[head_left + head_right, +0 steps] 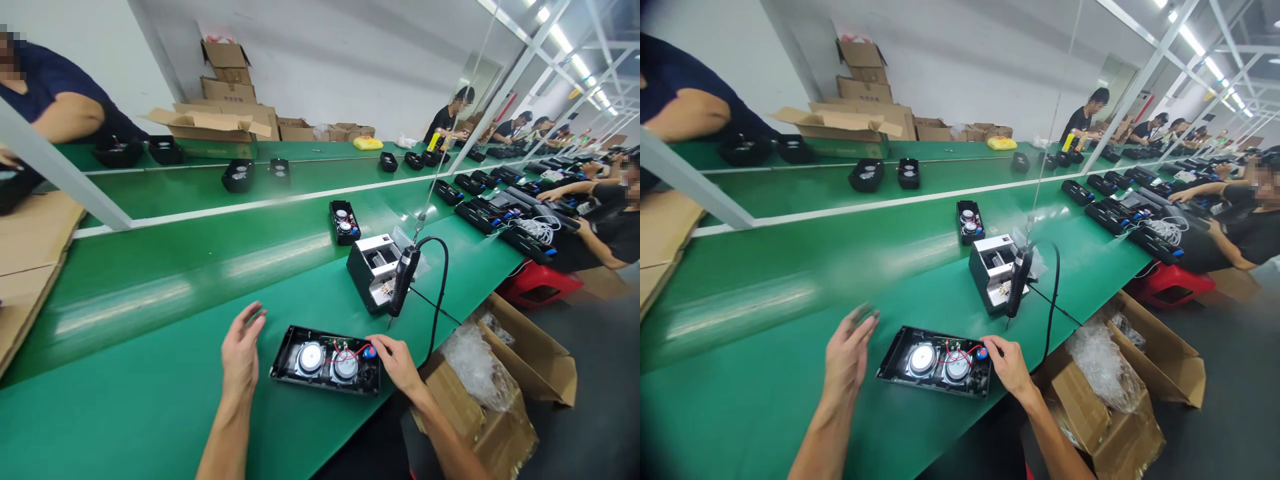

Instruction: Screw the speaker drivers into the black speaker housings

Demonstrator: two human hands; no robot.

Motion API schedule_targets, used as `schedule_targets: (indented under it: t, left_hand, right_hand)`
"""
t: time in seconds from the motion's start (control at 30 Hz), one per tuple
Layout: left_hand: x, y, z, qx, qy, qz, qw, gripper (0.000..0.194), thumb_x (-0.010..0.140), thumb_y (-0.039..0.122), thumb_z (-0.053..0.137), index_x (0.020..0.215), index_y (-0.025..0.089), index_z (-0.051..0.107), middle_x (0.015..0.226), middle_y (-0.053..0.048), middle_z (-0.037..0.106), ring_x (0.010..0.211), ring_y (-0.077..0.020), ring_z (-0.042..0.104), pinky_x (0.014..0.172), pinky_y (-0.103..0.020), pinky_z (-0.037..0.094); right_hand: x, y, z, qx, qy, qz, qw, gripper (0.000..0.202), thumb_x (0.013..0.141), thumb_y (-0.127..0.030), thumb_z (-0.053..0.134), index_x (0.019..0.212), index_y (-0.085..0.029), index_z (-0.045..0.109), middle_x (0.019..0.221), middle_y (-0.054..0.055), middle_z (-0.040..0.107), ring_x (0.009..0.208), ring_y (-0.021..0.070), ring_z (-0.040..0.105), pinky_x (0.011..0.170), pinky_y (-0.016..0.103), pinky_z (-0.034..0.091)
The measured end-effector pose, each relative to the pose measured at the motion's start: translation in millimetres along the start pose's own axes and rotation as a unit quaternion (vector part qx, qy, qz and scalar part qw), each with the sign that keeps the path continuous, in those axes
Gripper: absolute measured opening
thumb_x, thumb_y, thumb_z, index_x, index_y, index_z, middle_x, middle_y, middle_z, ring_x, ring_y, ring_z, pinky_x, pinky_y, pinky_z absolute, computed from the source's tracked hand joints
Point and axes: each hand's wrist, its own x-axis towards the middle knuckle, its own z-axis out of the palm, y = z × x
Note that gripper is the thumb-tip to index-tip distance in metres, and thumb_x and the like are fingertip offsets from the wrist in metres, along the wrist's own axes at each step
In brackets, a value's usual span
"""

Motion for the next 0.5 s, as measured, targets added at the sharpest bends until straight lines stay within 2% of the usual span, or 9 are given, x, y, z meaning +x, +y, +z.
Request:
schedule_targets:
  t: [0.1,0.13,0.2,0.27,0.33,0.4,0.47,0.5]
  left_hand:
    - [-57.2,8.5,-9.6,-0.082,0.12,-0.035,0.989,0.061,0.082,0.049,0.085,0.137,0.033,0.063,0.162,-0.006,0.053,0.151,-0.0323,0.052,0.129,-0.055,0.04]
    - [-79.1,8.5,-9.6,-0.098,0.133,-0.054,0.985,0.062,0.083,0.047,0.085,0.139,0.036,0.061,0.165,-0.004,0.05,0.154,-0.0331,0.048,0.131,-0.057,0.037]
    - [-116.1,5.4,-5.1,-0.1,0.112,-0.103,0.983,0.062,0.086,0.05,0.083,0.142,0.039,0.059,0.167,-0.002,0.047,0.16,-0.0359,0.04,0.134,-0.063,0.028]
    - [-132.6,0.9,3.3,-0.094,0.07,-0.132,0.984,0.065,0.089,0.056,0.078,0.147,0.039,0.056,0.171,-0.003,0.043,0.165,-0.0373,0.029,0.136,-0.065,0.02]
    - [-123.3,-1.4,12.6,-0.084,0.036,-0.127,0.988,0.071,0.089,0.062,0.075,0.152,0.039,0.052,0.176,-0.003,0.036,0.168,-0.0365,0.02,0.137,-0.064,0.016]
    - [-95.1,1.3,21.7,-0.05,-0.031,-0.095,0.994,0.075,0.09,0.07,0.069,0.154,0.036,0.051,0.178,-0.005,0.033,0.169,-0.0353,0.018,0.137,-0.06,0.018]
    - [-61.9,10.2,30.7,0.007,-0.146,-0.06,0.987,0.078,0.088,0.077,0.065,0.149,0.03,0.059,0.173,-0.01,0.044,0.165,-0.0366,0.031,0.135,-0.056,0.027]
    - [-47.9,16.8,35.0,0.03,-0.197,-0.05,0.979,0.076,0.085,0.077,0.069,0.143,0.027,0.066,0.165,-0.012,0.054,0.16,-0.0376,0.041,0.132,-0.054,0.034]
  right_hand:
    - [-6.8,-0.6,11.0,0.002,0.04,0.003,0.999,0.048,0.109,-0.051,0.047,0.11,-0.022,0.084,0.113,0.01,0.086,0.105,0.028,0.082,0.095,0.034,0.061]
    - [-8.4,-2.0,14.0,0.001,0.056,0.003,0.998,0.049,0.109,-0.052,0.045,0.111,-0.021,0.084,0.113,0.01,0.086,0.104,0.0279,0.082,0.095,0.034,0.061]
    - [-13.4,-5.9,18.1,-0.003,0.084,0.005,0.996,0.051,0.11,-0.051,0.043,0.11,-0.021,0.083,0.113,0.011,0.086,0.104,0.028,0.083,0.094,0.033,0.062]
    - [-24.1,-10.0,20.9,-0.007,0.089,0.008,0.996,0.051,0.11,-0.05,0.042,0.108,-0.02,0.083,0.112,0.012,0.086,0.104,0.0275,0.083,0.094,0.033,0.062]
    - [-42.3,-12.9,26.1,-0.01,0.059,0.005,0.998,0.049,0.11,-0.049,0.044,0.113,-0.02,0.083,0.113,0.012,0.086,0.103,0.0266,0.083,0.095,0.032,0.063]
    - [-66.3,-13.6,37.4,-0.006,0.004,-0.018,1.0,0.046,0.11,-0.049,0.047,0.124,-0.019,0.08,0.114,0.012,0.085,0.103,0.0255,0.083,0.095,0.032,0.064]
    - [-90.4,-12.1,55.7,0.021,-0.078,-0.084,0.993,0.047,0.108,-0.052,0.049,0.127,-0.021,0.08,0.111,0.011,0.086,0.098,0.0236,0.084,0.091,0.03,0.065]
    - [-100.5,-11.0,66.1,0.041,-0.127,-0.127,0.983,0.047,0.107,-0.056,0.051,0.12,-0.025,0.083,0.105,0.008,0.087,0.092,0.0217,0.084,0.086,0.027,0.066]
